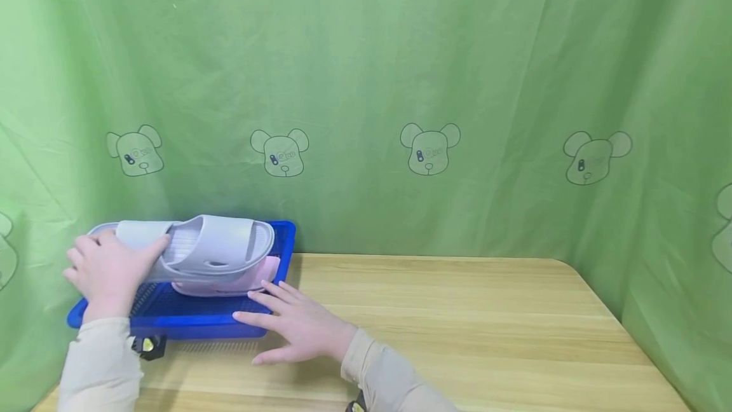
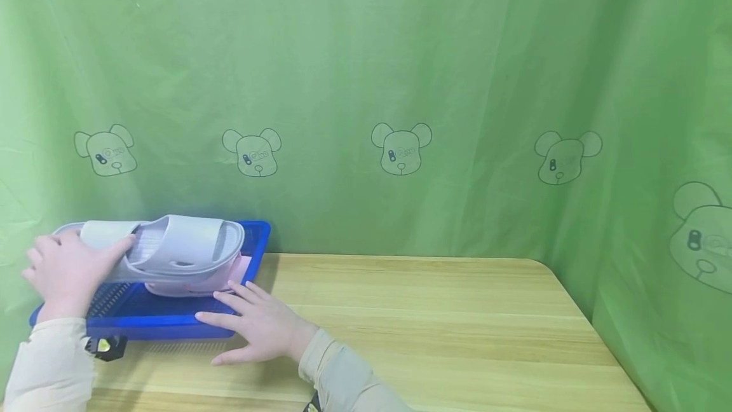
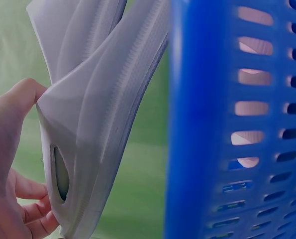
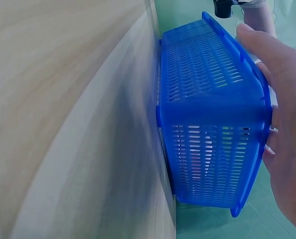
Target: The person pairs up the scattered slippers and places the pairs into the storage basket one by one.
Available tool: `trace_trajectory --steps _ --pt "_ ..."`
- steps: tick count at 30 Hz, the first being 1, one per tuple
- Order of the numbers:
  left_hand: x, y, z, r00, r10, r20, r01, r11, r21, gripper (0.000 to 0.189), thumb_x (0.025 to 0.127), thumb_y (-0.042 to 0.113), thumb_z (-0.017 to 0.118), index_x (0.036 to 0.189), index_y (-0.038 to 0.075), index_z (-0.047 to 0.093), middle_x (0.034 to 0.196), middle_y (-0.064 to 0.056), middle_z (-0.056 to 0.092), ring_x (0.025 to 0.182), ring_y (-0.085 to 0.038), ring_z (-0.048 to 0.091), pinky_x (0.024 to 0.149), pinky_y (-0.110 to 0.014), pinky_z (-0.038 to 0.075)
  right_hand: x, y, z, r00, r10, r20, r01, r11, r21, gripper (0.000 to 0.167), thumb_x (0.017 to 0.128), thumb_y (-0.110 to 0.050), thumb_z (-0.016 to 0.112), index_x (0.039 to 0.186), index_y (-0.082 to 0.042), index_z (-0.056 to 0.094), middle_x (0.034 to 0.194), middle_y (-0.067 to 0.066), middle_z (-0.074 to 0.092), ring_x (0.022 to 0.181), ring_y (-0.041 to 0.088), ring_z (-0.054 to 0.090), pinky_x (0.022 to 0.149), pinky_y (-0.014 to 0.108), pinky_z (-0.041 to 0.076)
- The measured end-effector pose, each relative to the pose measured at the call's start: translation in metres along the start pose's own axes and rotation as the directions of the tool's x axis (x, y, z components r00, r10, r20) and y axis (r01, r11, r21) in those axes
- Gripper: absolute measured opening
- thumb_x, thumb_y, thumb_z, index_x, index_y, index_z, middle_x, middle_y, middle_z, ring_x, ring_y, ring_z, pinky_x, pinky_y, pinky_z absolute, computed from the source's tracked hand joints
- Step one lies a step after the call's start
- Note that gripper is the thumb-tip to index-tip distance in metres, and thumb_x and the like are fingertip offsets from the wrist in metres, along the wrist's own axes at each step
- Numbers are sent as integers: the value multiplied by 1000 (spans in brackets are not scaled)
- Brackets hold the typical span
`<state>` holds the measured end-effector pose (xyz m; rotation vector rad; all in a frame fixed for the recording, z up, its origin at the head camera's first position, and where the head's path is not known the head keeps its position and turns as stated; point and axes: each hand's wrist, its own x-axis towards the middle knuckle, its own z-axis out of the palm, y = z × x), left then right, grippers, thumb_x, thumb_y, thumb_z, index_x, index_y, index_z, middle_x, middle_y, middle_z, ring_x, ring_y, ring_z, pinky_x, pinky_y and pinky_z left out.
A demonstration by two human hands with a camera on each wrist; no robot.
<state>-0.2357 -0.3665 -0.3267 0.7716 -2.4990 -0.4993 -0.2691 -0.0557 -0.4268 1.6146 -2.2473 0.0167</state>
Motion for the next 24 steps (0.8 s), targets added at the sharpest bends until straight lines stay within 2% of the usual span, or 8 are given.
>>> trace_trajectory --steps 7,19,24 --pt "-1 -5 7 1000 14 -3 -14 1000 -2 116 74 77 60 136 -17 32 121 -43 33 105 -52 31 78 -58 28 0 -1 -1 1000 12 -1 -12 1000 10 75 89 -71 45 153 -38 23 161 1 28 152 25 17 121 46 21" --pt "-5 -16 16 999 -13 40 13 1000 7 118 74 78 58 138 -17 30 122 -44 32 108 -53 31 81 -61 29 0 -3 2 1000 24 -19 -24 999 25 74 89 -71 46 153 -38 26 159 1 31 152 24 16 121 45 21" --pt "-9 -16 18 999 0 37 0 1000 3 116 74 78 58 137 -17 31 120 -44 33 108 -54 31 82 -63 29 0 -4 2 999 29 -18 -28 999 32 75 89 -70 47 153 -38 26 159 2 31 152 25 16 122 44 18"
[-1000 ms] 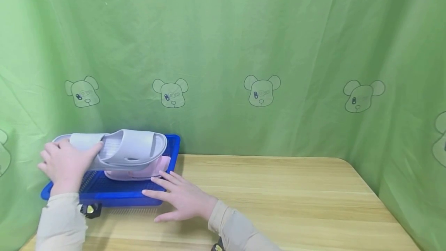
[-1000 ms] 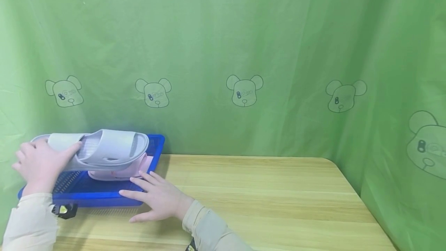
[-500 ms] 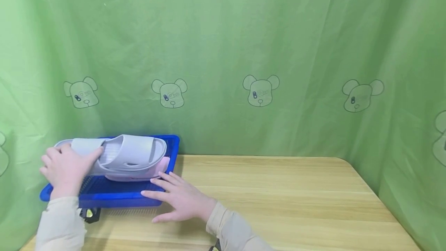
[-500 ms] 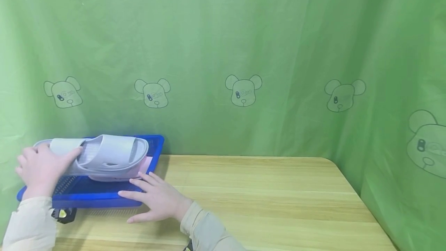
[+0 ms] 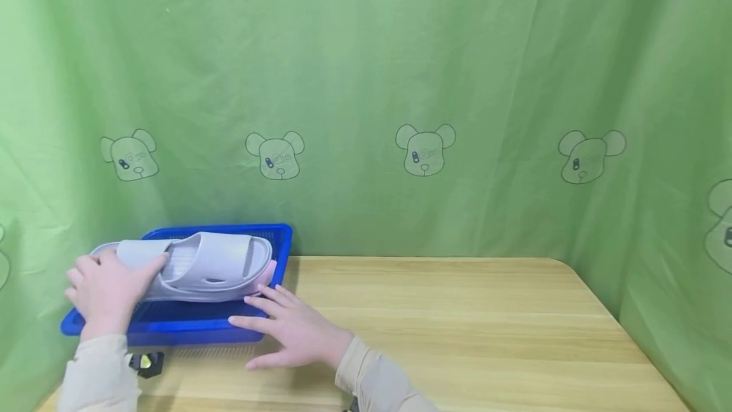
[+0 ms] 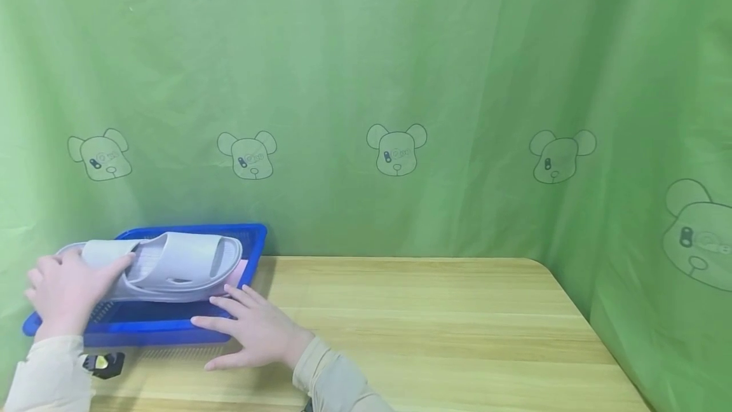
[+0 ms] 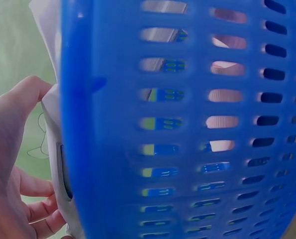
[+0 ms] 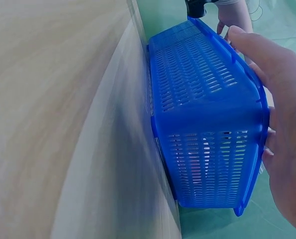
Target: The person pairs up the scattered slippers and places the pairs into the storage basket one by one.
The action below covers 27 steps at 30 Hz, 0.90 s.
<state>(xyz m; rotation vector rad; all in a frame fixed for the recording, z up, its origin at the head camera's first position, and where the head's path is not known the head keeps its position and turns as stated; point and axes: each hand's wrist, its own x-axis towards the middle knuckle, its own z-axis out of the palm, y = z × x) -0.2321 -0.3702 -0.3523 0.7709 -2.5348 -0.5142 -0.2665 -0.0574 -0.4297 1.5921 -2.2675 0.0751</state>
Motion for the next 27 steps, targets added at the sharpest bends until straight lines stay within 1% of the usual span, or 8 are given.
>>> trace_trajectory --steps 5,11,16,22,27 --pt "-2 0 2 1000 1 3 -1 1000 -2 115 74 77 59 136 -16 33 121 -44 34 107 -54 32 81 -63 31 0 0 -1 1000 -1 -5 1 1000 8 75 89 -69 49 153 -37 26 160 2 31 151 26 19 122 44 18" --pt "-2 -2 6 1000 0 25 0 1000 10 116 74 78 58 136 -17 32 121 -45 33 107 -55 32 82 -63 31 0 0 0 1000 0 4 0 1000 4 76 89 -70 48 153 -37 24 160 3 30 151 28 19 122 44 17" --pt "-4 -5 10 999 11 43 -11 1000 19 117 75 78 58 136 -18 31 121 -45 33 108 -55 32 82 -64 32 -1 0 1 1000 0 8 0 1000 3 77 89 -70 47 154 -38 23 160 3 30 151 28 20 122 44 17" --pt "-6 -8 11 998 21 56 -23 999 35 117 75 78 57 136 -18 32 118 -44 33 106 -55 32 78 -63 33 -1 -1 1 1000 -3 13 3 1000 6 77 89 -71 45 154 -38 20 161 4 28 151 29 20 122 45 16" --pt "-7 -9 14 997 44 68 -46 998 42 116 75 78 57 134 -19 33 117 -45 33 103 -55 33 78 -64 33 -1 0 0 1000 -3 3 3 1000 6 77 89 -70 48 154 -38 21 160 4 29 150 30 21 122 45 18"
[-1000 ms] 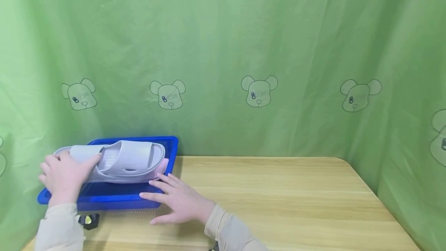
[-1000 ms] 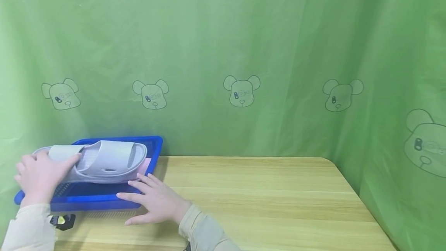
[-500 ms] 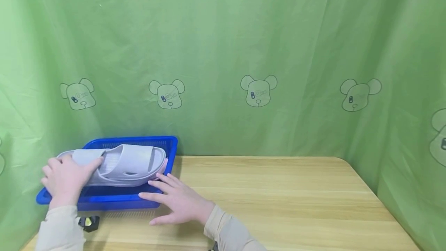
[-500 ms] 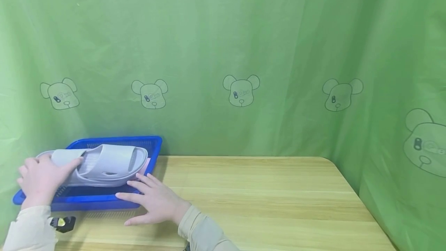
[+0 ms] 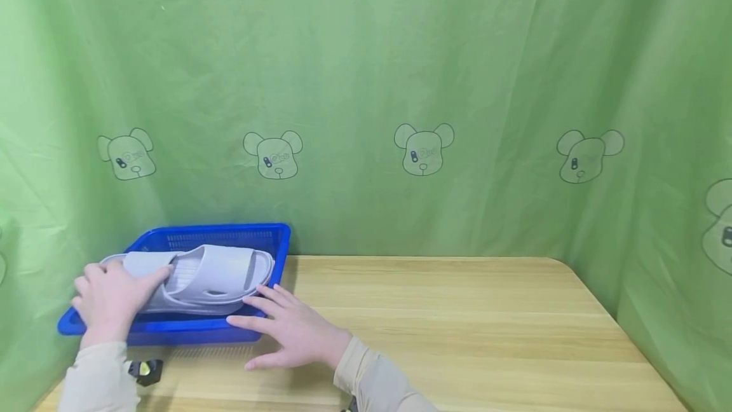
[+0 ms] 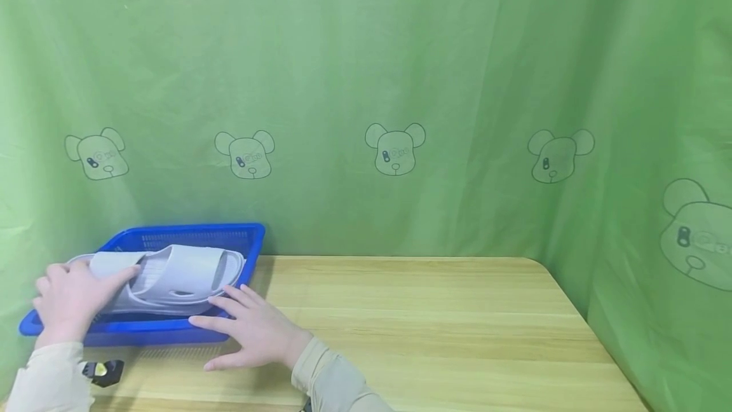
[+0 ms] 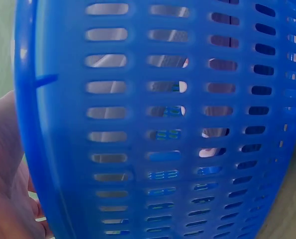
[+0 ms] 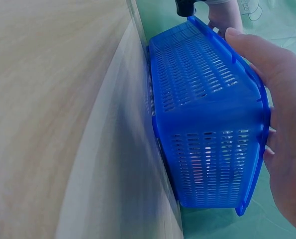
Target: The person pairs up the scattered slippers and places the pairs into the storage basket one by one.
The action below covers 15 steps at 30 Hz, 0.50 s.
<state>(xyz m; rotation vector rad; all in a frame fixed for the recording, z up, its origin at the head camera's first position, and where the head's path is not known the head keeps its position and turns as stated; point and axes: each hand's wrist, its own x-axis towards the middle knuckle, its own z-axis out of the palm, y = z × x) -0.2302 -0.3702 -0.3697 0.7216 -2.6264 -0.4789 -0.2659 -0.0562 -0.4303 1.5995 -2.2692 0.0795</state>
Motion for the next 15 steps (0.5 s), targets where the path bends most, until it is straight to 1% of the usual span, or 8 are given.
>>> trace_trajectory --steps 7,15 --pt "0 -3 2 999 21 33 -21 1000 5 117 76 79 55 134 -20 32 119 -45 30 103 -56 32 75 -64 34 0 0 -1 1000 2 3 -2 1000 -4 77 89 -69 48 154 -37 22 160 5 29 150 30 23 122 45 19" --pt "-1 -7 5 998 -5 57 6 1000 -3 118 75 80 56 136 -18 31 120 -44 30 104 -55 32 75 -63 35 0 0 -2 1000 4 19 -4 1000 1 76 89 -69 47 154 -37 22 160 4 29 151 28 20 122 44 17"
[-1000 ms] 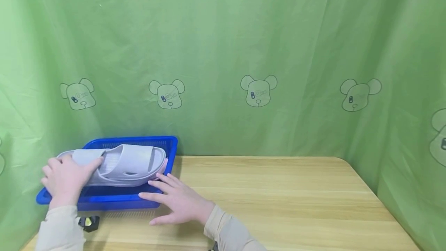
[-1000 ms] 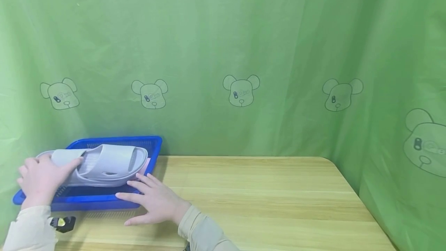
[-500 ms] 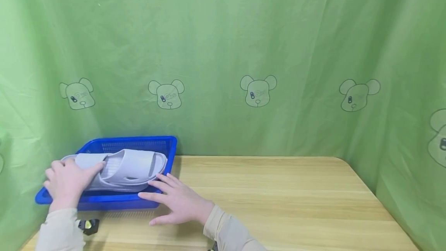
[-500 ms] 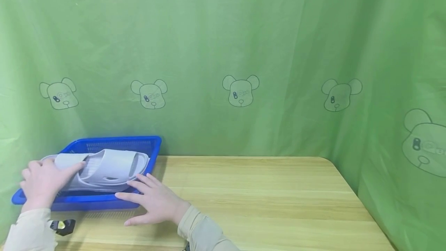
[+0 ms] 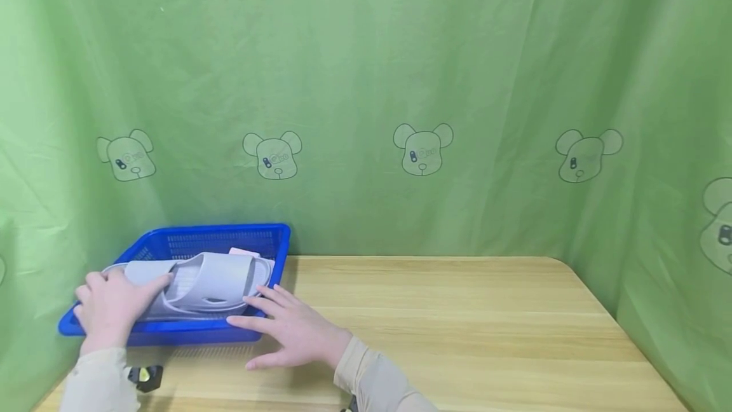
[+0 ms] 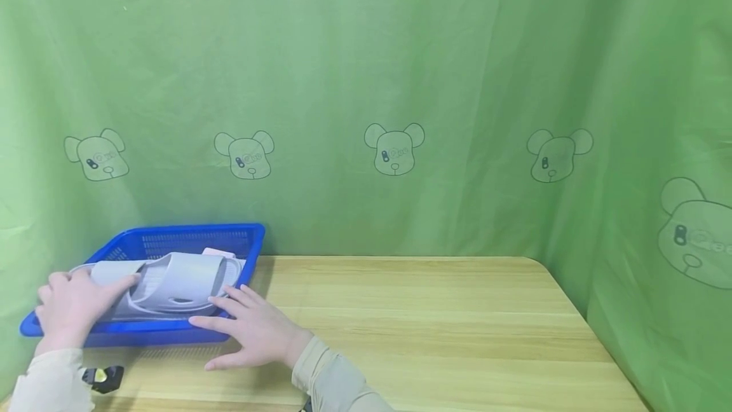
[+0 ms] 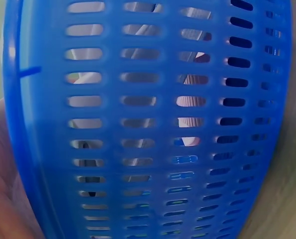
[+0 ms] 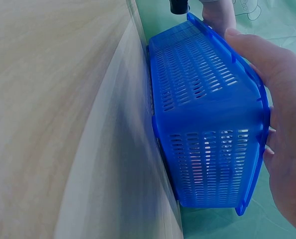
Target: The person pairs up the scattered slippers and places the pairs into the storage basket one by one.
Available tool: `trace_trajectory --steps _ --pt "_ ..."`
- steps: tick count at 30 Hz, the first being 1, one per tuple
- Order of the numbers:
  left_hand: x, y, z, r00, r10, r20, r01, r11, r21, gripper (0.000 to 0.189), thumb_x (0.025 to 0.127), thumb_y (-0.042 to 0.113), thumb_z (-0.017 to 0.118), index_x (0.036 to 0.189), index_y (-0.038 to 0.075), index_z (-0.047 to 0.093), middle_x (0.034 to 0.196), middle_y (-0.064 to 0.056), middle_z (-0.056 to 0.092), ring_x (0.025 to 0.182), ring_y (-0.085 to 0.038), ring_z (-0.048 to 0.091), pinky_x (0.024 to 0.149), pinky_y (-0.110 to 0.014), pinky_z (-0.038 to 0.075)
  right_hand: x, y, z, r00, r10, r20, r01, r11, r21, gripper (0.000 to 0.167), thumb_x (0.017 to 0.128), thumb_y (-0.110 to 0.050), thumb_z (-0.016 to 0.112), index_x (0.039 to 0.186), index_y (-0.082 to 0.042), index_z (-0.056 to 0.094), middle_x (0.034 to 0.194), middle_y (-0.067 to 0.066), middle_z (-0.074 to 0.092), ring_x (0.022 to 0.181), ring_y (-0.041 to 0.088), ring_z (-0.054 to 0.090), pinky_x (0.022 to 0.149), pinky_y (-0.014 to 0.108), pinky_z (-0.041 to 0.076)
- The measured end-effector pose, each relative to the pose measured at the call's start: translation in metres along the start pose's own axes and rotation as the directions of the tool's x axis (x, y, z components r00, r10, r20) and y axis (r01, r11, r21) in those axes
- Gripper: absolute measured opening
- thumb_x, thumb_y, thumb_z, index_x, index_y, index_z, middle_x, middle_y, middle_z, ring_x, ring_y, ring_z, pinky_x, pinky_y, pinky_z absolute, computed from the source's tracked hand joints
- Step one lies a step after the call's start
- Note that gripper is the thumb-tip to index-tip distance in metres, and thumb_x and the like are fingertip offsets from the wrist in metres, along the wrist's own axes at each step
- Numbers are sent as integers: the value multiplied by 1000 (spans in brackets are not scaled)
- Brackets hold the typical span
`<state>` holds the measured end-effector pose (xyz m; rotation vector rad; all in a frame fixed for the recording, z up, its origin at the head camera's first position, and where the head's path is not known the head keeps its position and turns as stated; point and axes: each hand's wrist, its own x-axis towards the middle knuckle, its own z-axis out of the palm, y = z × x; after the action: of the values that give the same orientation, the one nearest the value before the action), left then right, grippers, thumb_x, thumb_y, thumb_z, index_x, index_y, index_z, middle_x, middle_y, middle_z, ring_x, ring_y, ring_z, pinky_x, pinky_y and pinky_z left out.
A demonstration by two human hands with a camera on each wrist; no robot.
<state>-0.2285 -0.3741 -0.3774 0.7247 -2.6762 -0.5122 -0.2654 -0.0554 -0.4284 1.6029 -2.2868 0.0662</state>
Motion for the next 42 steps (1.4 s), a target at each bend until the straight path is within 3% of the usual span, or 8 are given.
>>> trace_trajectory --steps 16,42 --pt "-4 -12 10 1000 27 -7 -28 1000 -15 112 77 76 58 139 -14 33 119 -44 31 103 -55 32 74 -61 36 0 -1 1 1000 4 8 -4 1000 20 74 91 -68 46 154 -39 21 160 3 29 150 28 21 123 43 16" --pt "-3 -17 11 999 41 17 -42 999 15 114 75 76 61 135 -17 33 114 -44 34 100 -55 34 73 -62 38 3 2 2 1000 -1 -5 1 1000 30 74 90 -68 49 153 -38 25 159 3 31 150 31 23 122 45 18"
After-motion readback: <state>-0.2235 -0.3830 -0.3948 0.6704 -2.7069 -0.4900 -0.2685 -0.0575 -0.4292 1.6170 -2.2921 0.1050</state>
